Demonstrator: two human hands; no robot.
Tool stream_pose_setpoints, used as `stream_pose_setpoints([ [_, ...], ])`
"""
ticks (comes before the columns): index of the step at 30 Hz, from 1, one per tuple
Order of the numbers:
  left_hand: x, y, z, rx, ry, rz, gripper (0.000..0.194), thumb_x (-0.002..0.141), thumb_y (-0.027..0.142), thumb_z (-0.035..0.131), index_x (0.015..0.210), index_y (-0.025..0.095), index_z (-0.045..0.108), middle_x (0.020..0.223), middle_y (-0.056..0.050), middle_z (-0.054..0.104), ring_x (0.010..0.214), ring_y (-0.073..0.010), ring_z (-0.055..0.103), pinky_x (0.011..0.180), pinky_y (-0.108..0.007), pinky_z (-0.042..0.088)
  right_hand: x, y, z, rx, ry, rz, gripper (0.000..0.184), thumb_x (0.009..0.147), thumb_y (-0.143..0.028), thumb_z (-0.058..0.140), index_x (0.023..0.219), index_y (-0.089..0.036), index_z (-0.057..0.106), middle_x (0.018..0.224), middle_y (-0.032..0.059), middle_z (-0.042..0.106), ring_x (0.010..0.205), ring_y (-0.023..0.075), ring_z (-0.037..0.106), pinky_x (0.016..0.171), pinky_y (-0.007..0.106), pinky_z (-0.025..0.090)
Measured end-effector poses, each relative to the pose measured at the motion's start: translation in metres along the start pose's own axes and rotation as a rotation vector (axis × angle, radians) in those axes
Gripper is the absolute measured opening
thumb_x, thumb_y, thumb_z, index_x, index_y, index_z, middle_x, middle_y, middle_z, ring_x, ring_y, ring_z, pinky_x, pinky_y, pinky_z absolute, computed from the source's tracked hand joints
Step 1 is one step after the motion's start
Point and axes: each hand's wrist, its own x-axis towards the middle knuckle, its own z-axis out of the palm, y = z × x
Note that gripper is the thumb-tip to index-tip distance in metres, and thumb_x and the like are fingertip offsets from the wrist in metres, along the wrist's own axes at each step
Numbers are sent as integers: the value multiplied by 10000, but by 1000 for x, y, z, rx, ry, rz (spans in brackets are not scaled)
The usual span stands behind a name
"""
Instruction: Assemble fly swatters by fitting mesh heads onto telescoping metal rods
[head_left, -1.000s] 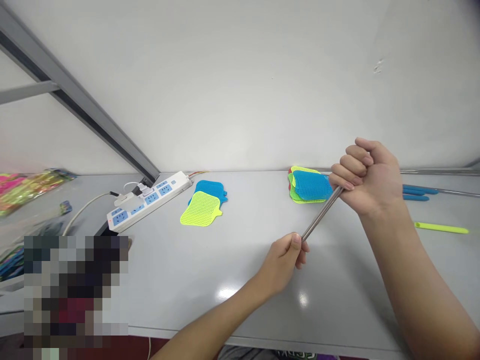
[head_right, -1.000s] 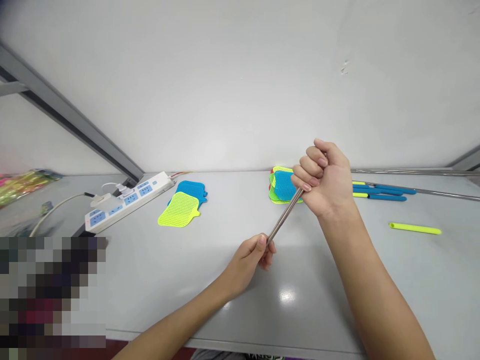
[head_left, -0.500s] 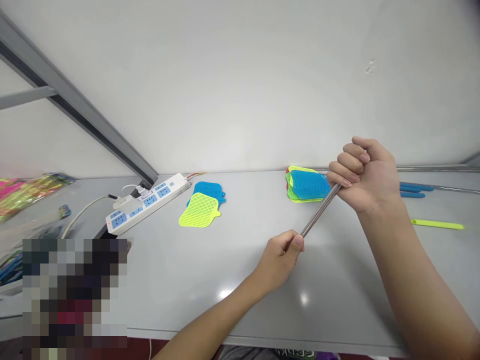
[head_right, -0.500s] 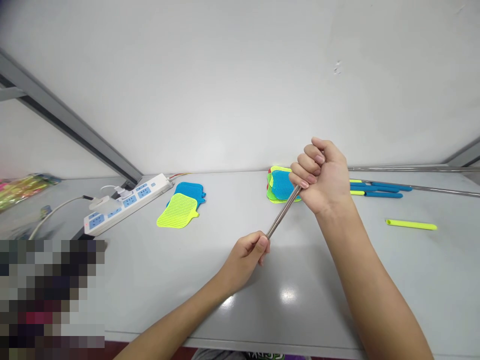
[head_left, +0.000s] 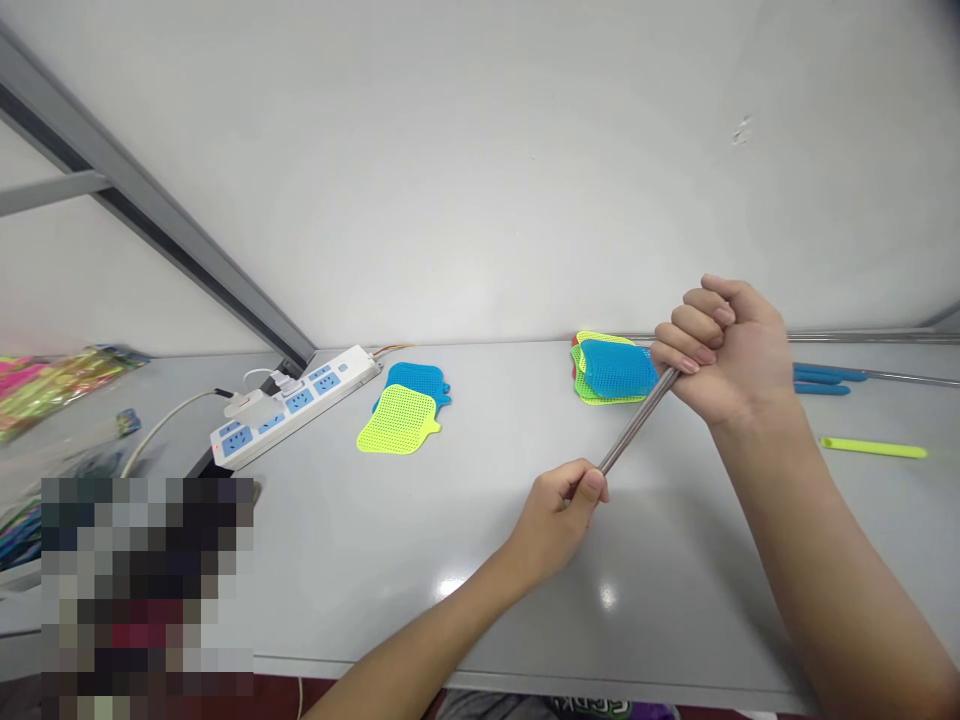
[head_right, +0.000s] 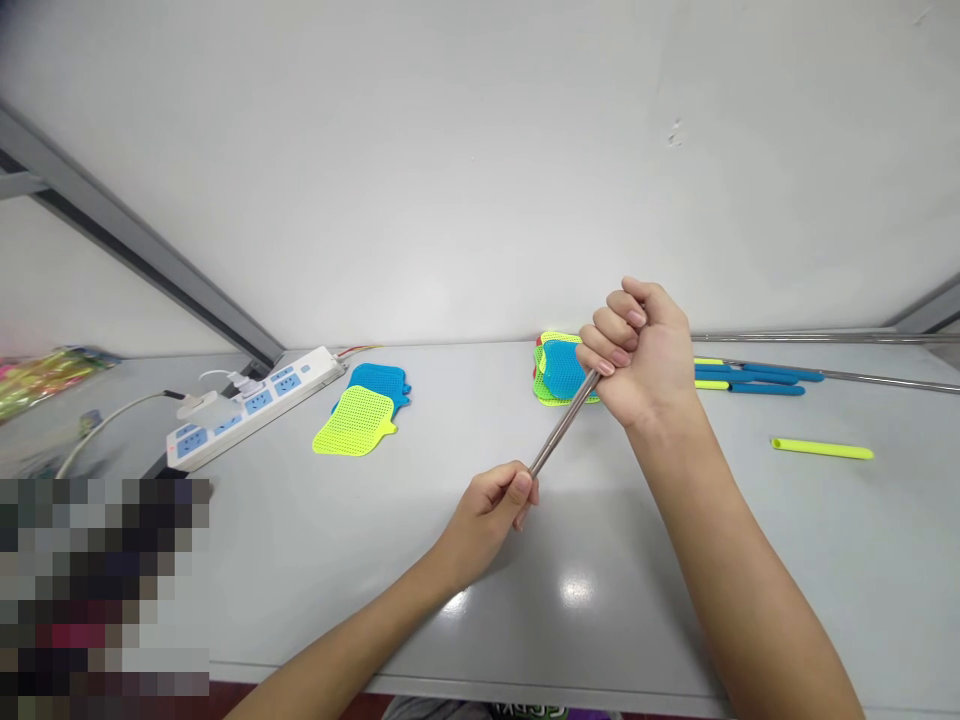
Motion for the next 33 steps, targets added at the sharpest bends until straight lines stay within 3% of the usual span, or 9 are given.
stream_pose_setpoints([
  [10, 0, 2, -3, 77, 27, 36, 382, 840, 448, 279, 714, 160, 495, 536, 34, 352, 527, -90, 349, 513, -222, 266, 0, 0, 1, 86, 25, 5, 364, 713, -212, 486, 480, -184, 209, 398, -50, 109, 344, 70, 124, 328, 241, 137],
  [25, 0, 0, -3, -33, 7, -4, 359, 827, 453, 326, 756, 157, 516, 535, 48, 316, 477, -66, 302, 465, -204, 242, 1, 3, 2, 102, 144, 19, 355, 698, -214, 484, 493, -181, 196, 387, -56, 131, 347, 65, 105, 333, 241, 109],
  [33, -1, 1, -4, -42, 4, -11, 350, 827, 455, 326, 756, 160, 501, 535, 51, 309, 475, -65, 295, 460, -205, 239, 2, 5, 0, 115, 137, 22, 351, 693, -202, 476, 497, -180, 186, 384, -56, 129, 348, 65, 101, 336, 239, 105],
])
